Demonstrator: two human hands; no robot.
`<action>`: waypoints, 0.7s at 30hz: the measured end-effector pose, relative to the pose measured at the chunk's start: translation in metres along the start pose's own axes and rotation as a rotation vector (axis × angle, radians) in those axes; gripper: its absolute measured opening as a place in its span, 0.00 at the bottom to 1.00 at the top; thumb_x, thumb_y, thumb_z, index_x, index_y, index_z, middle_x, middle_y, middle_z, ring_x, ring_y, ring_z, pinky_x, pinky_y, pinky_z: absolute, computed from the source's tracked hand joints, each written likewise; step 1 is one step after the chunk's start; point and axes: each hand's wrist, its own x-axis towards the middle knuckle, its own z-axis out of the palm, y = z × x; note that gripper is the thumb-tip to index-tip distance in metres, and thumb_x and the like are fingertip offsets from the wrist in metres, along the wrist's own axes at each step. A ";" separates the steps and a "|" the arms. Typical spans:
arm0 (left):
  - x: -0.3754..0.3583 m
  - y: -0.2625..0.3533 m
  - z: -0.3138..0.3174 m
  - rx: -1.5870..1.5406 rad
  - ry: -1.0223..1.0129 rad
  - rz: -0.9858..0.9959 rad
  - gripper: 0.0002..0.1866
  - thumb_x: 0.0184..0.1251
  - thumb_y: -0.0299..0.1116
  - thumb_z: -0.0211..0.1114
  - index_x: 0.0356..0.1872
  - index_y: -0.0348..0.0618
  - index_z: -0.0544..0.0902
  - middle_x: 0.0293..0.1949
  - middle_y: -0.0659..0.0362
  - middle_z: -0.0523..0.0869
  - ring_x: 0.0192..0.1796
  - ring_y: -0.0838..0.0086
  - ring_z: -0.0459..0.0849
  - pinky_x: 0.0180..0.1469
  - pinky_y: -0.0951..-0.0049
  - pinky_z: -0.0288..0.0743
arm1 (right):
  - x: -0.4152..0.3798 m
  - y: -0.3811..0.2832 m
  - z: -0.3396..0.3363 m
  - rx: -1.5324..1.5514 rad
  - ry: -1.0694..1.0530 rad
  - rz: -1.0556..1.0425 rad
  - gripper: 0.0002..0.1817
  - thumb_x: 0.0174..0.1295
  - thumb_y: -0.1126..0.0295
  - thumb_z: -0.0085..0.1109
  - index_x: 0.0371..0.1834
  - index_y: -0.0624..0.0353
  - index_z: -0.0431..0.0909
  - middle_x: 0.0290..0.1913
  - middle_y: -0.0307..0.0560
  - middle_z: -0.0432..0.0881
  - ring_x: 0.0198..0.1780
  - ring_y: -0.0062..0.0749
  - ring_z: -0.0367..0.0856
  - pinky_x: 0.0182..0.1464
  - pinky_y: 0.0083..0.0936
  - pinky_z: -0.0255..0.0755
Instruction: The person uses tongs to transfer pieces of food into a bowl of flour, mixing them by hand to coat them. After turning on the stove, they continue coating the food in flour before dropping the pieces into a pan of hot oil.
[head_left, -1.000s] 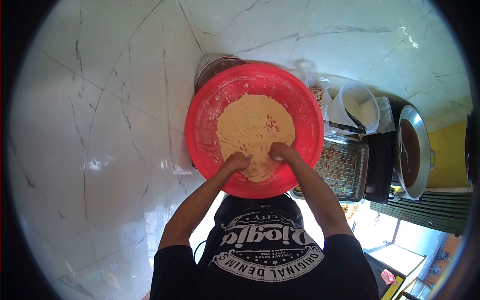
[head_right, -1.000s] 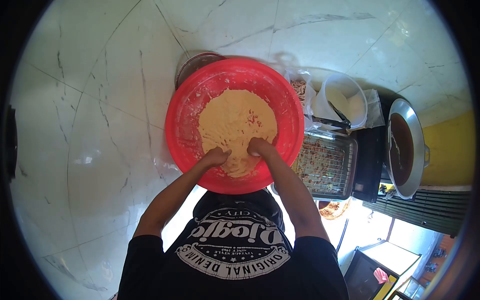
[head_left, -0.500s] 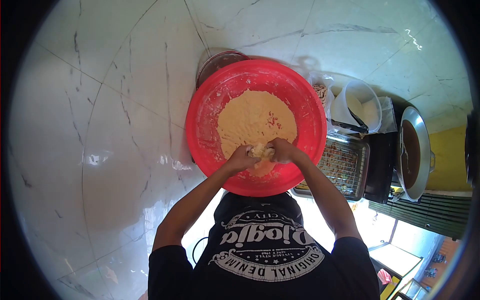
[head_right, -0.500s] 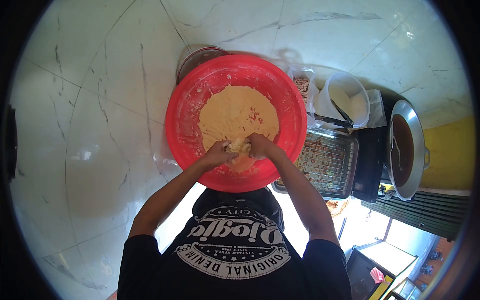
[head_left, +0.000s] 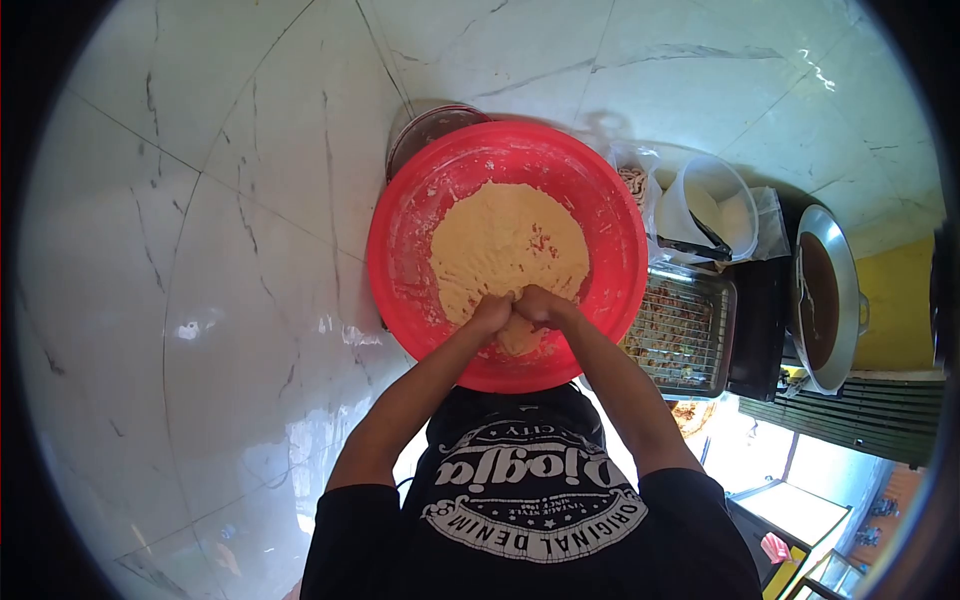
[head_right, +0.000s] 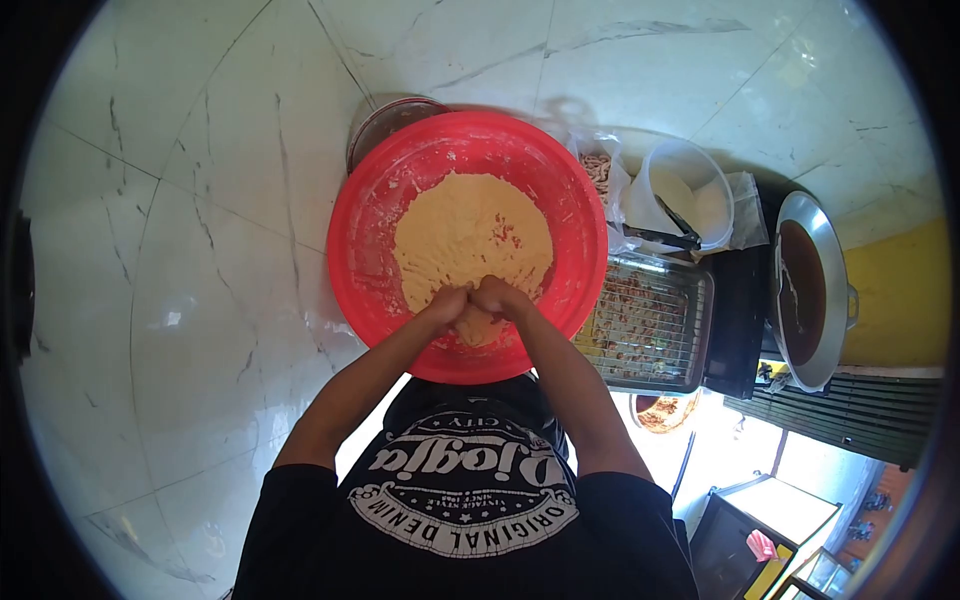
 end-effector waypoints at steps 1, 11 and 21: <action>-0.011 0.003 0.001 -0.001 -0.002 -0.006 0.19 0.69 0.38 0.52 0.48 0.29 0.74 0.38 0.52 0.82 0.36 0.67 0.82 0.38 0.65 0.78 | -0.009 -0.004 -0.001 0.011 -0.016 -0.052 0.15 0.56 0.69 0.59 0.43 0.69 0.75 0.34 0.44 0.80 0.31 0.29 0.77 0.30 0.28 0.74; -0.075 0.050 -0.029 0.247 -0.193 0.330 0.12 0.58 0.27 0.60 0.43 0.34 0.78 0.36 0.57 0.83 0.35 0.77 0.82 0.34 0.75 0.76 | -0.043 -0.015 -0.034 -0.207 0.036 -0.447 0.19 0.48 0.77 0.64 0.46 0.66 0.76 0.37 0.45 0.81 0.35 0.25 0.77 0.39 0.23 0.73; 0.014 0.020 -0.021 0.720 0.236 0.579 0.12 0.58 0.33 0.56 0.36 0.33 0.79 0.29 0.46 0.83 0.34 0.55 0.83 0.37 0.63 0.74 | 0.022 -0.003 0.015 -0.653 0.411 -0.441 0.17 0.51 0.64 0.55 0.40 0.65 0.79 0.41 0.60 0.81 0.45 0.49 0.80 0.49 0.33 0.72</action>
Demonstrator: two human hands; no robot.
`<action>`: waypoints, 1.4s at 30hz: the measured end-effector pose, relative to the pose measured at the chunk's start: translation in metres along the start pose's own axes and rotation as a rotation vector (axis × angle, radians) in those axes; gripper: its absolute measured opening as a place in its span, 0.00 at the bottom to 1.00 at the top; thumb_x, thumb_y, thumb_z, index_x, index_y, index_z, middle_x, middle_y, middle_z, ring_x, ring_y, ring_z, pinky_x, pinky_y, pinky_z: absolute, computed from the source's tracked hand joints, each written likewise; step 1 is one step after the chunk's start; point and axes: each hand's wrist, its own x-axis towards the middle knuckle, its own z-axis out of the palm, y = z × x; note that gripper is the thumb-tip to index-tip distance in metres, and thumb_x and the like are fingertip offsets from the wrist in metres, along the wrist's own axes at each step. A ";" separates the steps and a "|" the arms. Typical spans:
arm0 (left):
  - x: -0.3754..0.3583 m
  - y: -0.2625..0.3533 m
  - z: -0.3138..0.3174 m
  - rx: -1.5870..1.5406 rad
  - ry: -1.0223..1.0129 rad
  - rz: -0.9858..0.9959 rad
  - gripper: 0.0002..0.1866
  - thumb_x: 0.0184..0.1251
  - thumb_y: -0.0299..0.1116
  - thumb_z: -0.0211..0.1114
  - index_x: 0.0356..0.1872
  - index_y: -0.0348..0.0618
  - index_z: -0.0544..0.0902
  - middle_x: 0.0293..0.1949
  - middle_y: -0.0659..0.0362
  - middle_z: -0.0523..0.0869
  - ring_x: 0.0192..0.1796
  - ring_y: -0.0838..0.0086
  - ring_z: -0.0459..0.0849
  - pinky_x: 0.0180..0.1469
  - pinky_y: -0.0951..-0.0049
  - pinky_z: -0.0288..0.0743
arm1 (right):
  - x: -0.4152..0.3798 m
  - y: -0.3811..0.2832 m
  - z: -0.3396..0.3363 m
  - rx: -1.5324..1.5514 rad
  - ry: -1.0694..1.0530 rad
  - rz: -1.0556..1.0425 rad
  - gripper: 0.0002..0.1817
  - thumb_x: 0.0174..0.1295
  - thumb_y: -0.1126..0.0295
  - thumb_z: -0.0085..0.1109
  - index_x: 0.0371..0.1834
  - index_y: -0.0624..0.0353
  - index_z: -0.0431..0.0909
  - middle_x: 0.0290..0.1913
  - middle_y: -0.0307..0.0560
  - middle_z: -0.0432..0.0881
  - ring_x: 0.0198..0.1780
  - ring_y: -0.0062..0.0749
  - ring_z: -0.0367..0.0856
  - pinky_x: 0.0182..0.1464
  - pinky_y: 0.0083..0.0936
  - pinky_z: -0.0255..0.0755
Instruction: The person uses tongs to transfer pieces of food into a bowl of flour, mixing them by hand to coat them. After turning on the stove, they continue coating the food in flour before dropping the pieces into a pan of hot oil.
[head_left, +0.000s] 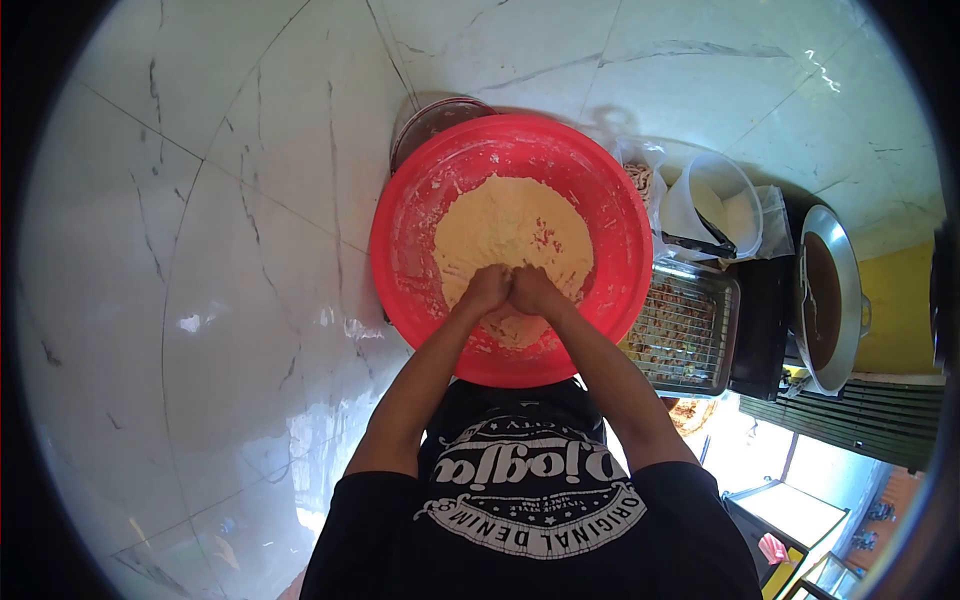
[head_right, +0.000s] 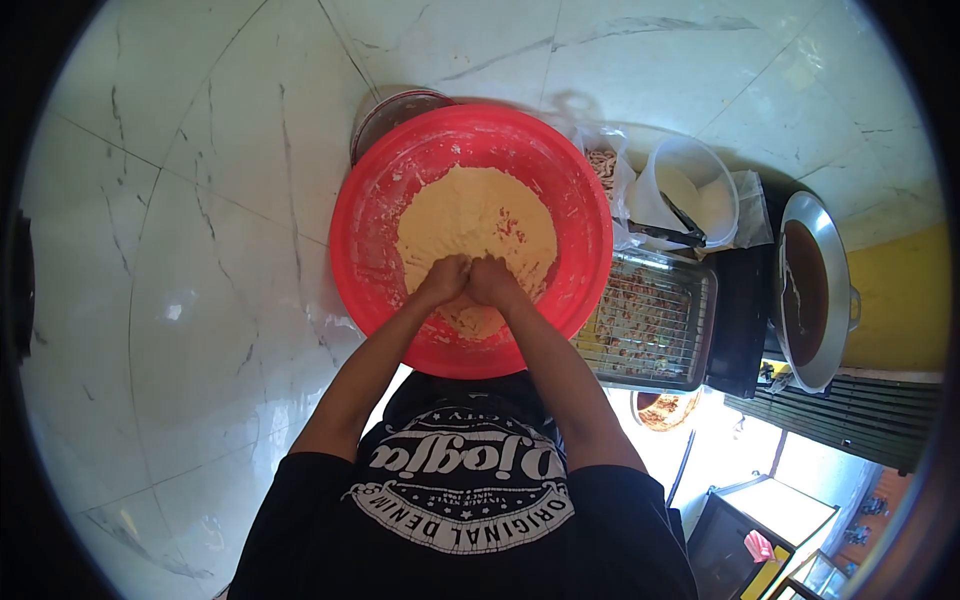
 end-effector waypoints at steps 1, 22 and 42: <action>-0.002 0.001 -0.004 0.002 -0.003 -0.001 0.12 0.58 0.33 0.56 0.36 0.33 0.79 0.29 0.46 0.83 0.34 0.55 0.83 0.37 0.63 0.74 | -0.003 -0.004 -0.002 -0.024 -0.155 0.013 0.18 0.51 0.61 0.57 0.37 0.65 0.80 0.39 0.62 0.81 0.43 0.49 0.80 0.47 0.34 0.73; -0.045 0.037 -0.013 -0.408 -0.252 -0.419 0.14 0.64 0.36 0.57 0.36 0.31 0.79 0.25 0.55 0.80 0.24 0.74 0.77 0.28 0.71 0.70 | -0.037 -0.009 -0.077 0.194 -0.537 0.015 0.22 0.46 0.68 0.67 0.46 0.66 0.77 0.37 0.53 0.82 0.39 0.35 0.78 0.41 0.27 0.70; -0.024 -0.015 0.012 -0.288 -0.089 -0.618 0.26 0.68 0.53 0.44 0.32 0.37 0.77 0.34 0.50 0.81 0.35 0.63 0.81 0.38 0.62 0.73 | -0.033 0.001 -0.077 0.043 -0.452 0.231 0.20 0.61 0.59 0.51 0.42 0.69 0.77 0.38 0.57 0.81 0.39 0.44 0.82 0.45 0.35 0.74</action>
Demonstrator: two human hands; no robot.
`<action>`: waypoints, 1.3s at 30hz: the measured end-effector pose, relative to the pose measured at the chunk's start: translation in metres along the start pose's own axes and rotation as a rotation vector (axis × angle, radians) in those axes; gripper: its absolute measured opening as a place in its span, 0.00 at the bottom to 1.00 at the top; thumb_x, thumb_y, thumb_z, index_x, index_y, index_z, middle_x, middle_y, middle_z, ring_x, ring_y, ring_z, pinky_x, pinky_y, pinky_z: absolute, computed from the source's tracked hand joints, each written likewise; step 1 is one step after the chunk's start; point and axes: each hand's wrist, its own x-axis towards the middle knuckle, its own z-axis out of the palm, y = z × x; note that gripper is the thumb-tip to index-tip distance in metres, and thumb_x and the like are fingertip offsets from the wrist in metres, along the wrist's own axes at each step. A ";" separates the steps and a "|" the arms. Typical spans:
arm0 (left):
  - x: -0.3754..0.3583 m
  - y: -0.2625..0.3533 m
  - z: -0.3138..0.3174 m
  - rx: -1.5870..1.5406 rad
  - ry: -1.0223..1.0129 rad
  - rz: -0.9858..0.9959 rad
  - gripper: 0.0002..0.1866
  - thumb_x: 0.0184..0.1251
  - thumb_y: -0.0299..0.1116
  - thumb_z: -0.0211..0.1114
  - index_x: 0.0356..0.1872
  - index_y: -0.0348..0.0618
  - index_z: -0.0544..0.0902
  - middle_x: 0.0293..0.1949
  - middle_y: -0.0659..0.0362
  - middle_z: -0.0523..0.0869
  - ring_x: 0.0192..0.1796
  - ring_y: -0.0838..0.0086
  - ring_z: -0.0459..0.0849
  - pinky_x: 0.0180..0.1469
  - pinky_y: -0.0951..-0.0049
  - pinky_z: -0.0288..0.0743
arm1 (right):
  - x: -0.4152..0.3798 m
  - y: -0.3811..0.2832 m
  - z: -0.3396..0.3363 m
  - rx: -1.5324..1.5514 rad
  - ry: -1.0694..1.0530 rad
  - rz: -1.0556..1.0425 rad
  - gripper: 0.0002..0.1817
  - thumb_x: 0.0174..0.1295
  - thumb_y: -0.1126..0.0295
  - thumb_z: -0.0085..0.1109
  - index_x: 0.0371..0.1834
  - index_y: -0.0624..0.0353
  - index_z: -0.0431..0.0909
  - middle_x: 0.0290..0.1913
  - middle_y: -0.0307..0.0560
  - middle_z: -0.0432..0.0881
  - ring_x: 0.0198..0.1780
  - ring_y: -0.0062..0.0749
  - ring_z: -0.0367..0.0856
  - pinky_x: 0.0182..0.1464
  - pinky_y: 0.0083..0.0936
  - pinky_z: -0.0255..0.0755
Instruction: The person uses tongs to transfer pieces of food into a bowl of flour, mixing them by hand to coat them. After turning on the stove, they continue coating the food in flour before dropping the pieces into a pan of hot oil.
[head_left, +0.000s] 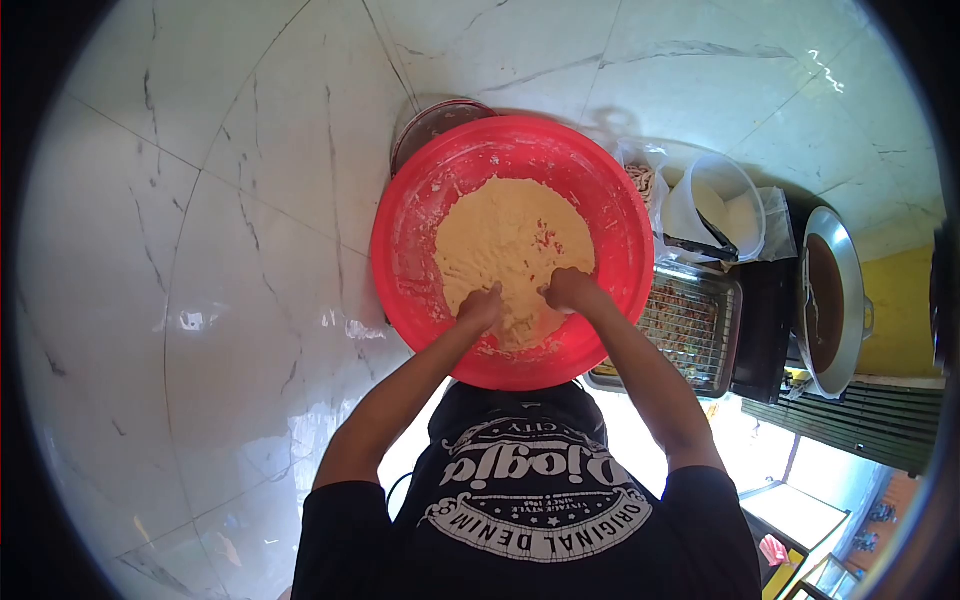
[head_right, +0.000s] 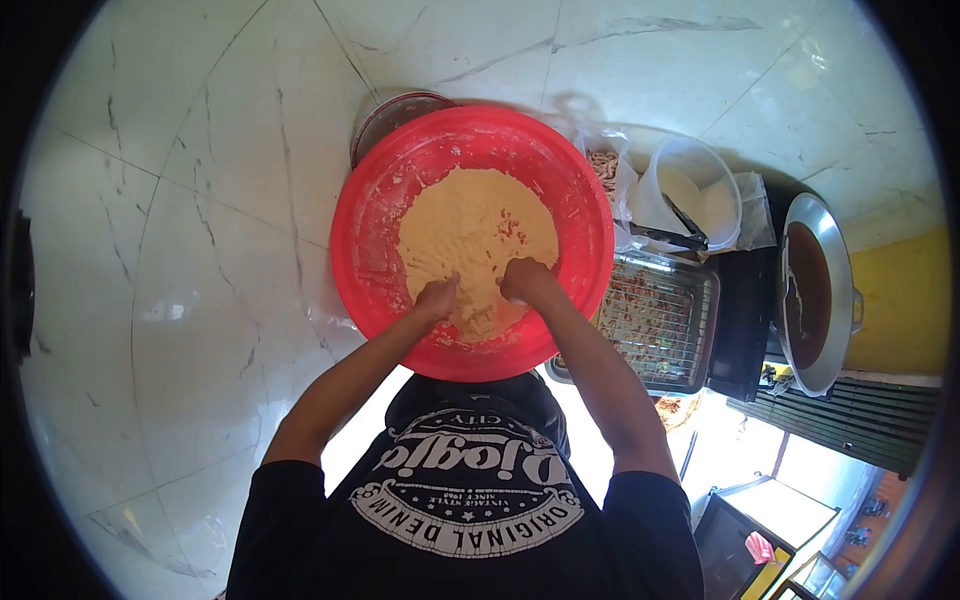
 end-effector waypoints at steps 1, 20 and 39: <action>-0.004 0.005 0.005 -0.001 0.001 0.004 0.26 0.68 0.53 0.44 0.32 0.37 0.77 0.34 0.50 0.81 0.35 0.63 0.81 0.38 0.62 0.73 | 0.009 0.004 0.009 -0.154 0.176 0.054 0.22 0.63 0.57 0.49 0.41 0.70 0.77 0.37 0.56 0.81 0.37 0.42 0.82 0.44 0.34 0.75; 0.011 0.031 0.000 0.014 0.029 0.465 0.19 0.64 0.42 0.51 0.32 0.34 0.80 0.28 0.45 0.82 0.31 0.60 0.82 0.36 0.62 0.73 | 0.054 0.010 0.028 0.172 0.373 -0.015 0.19 0.52 0.63 0.54 0.38 0.68 0.79 0.41 0.63 0.81 0.43 0.47 0.81 0.43 0.35 0.74; -0.029 0.035 0.017 -0.513 -0.523 -0.132 0.18 0.66 0.44 0.52 0.35 0.36 0.80 0.20 0.59 0.77 0.21 0.72 0.77 0.25 0.71 0.74 | 0.036 -0.005 0.013 0.034 -0.300 0.055 0.19 0.44 0.62 0.67 0.37 0.63 0.80 0.36 0.50 0.81 0.32 0.30 0.78 0.29 0.26 0.71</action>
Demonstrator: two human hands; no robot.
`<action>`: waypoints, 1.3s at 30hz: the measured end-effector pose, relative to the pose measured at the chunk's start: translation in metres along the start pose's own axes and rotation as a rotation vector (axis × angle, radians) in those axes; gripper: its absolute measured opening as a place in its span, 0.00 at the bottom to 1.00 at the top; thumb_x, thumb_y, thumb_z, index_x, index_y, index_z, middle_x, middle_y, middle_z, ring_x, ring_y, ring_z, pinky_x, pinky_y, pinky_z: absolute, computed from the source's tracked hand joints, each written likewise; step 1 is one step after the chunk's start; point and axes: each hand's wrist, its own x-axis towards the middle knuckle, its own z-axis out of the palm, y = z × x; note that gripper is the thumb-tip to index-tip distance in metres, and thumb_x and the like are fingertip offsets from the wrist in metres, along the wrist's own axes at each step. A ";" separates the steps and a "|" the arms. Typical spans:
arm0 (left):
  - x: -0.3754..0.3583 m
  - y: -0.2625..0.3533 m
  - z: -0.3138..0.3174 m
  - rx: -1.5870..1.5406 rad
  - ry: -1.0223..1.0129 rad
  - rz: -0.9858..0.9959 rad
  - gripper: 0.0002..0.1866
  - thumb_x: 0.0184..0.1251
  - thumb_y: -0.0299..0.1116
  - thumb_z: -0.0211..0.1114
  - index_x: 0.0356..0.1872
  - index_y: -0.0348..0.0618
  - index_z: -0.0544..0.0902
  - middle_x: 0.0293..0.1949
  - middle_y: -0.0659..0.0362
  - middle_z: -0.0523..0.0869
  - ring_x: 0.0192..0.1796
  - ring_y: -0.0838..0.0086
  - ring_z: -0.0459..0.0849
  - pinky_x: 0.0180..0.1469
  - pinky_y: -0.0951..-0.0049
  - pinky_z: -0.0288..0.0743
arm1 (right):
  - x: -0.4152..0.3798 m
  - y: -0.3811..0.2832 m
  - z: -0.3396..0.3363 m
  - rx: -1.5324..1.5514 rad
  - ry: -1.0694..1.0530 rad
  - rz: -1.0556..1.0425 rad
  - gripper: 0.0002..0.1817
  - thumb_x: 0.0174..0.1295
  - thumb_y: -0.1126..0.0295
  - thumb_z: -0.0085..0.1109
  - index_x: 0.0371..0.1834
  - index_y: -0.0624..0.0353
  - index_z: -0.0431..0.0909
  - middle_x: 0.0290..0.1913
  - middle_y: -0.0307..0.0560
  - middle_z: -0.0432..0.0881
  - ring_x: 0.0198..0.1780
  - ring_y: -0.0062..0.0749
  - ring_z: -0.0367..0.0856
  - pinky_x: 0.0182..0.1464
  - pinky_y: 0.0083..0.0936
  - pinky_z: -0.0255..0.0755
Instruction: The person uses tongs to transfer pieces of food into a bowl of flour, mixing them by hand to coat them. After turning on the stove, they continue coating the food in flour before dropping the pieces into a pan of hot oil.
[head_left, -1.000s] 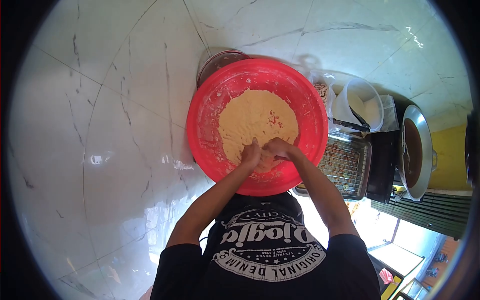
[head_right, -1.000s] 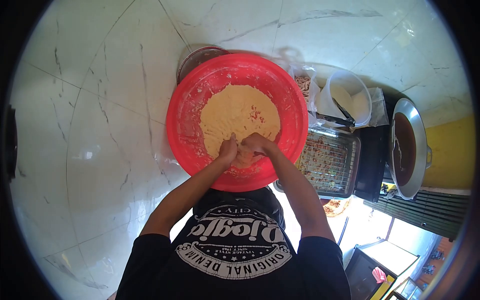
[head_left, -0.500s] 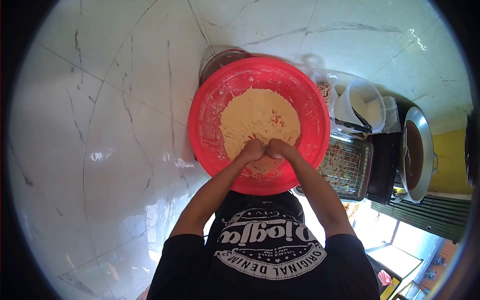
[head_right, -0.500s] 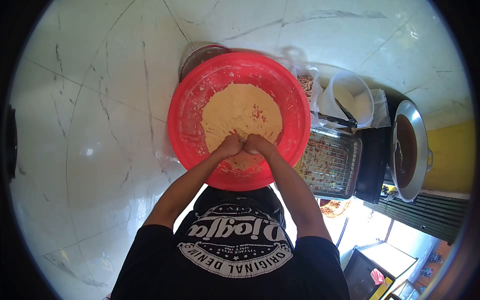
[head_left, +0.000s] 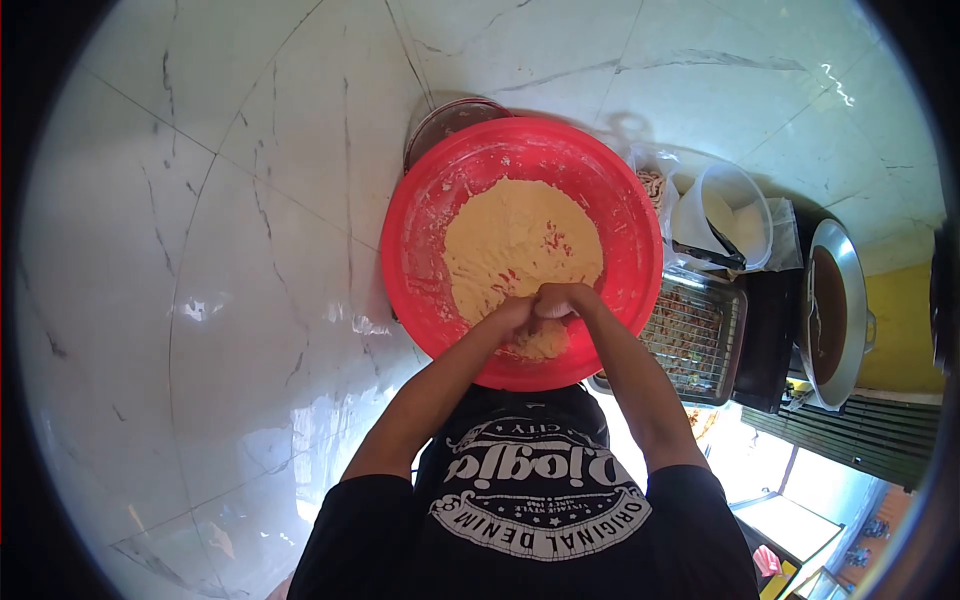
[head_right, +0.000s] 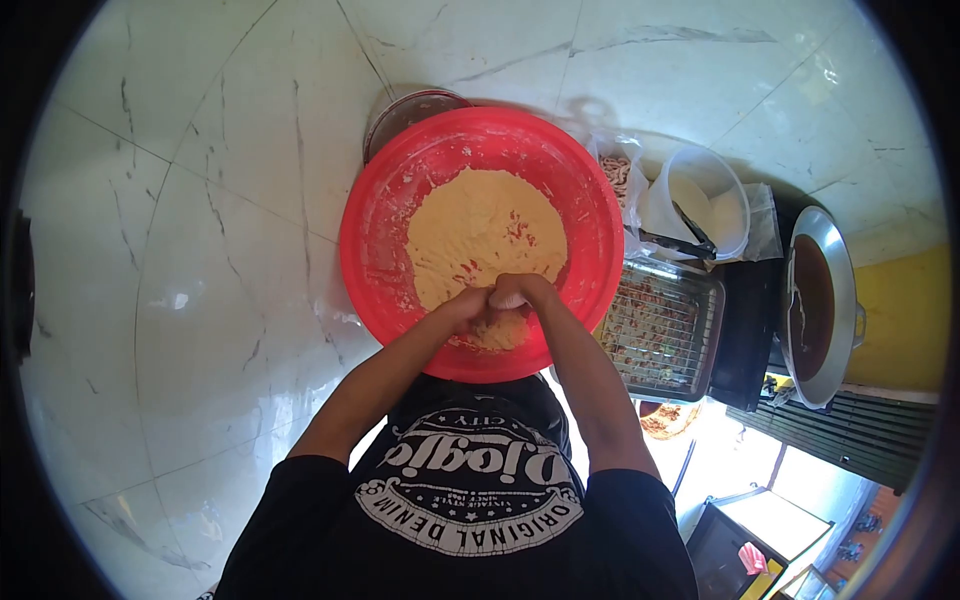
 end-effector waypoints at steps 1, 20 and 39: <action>0.004 -0.003 0.002 0.014 0.078 0.040 0.15 0.65 0.40 0.56 0.37 0.37 0.81 0.25 0.57 0.80 0.26 0.72 0.80 0.24 0.71 0.73 | -0.006 0.004 -0.001 -0.010 0.080 -0.054 0.22 0.42 0.61 0.69 0.39 0.63 0.80 0.35 0.50 0.81 0.33 0.31 0.78 0.32 0.26 0.71; -0.012 -0.002 -0.035 0.293 0.389 0.343 0.23 0.61 0.47 0.56 0.35 0.30 0.78 0.23 0.56 0.80 0.24 0.70 0.79 0.29 0.70 0.72 | -0.024 0.021 -0.019 0.062 0.314 0.045 0.18 0.58 0.66 0.55 0.44 0.71 0.77 0.40 0.59 0.81 0.39 0.43 0.82 0.35 0.33 0.80; -0.007 0.029 -0.032 0.585 0.466 0.494 0.21 0.63 0.45 0.50 0.32 0.36 0.82 0.31 0.43 0.83 0.40 0.52 0.82 0.42 0.58 0.72 | 0.023 0.039 -0.003 0.254 0.462 -0.242 0.16 0.56 0.63 0.51 0.32 0.69 0.76 0.28 0.53 0.79 0.32 0.36 0.77 0.38 0.31 0.72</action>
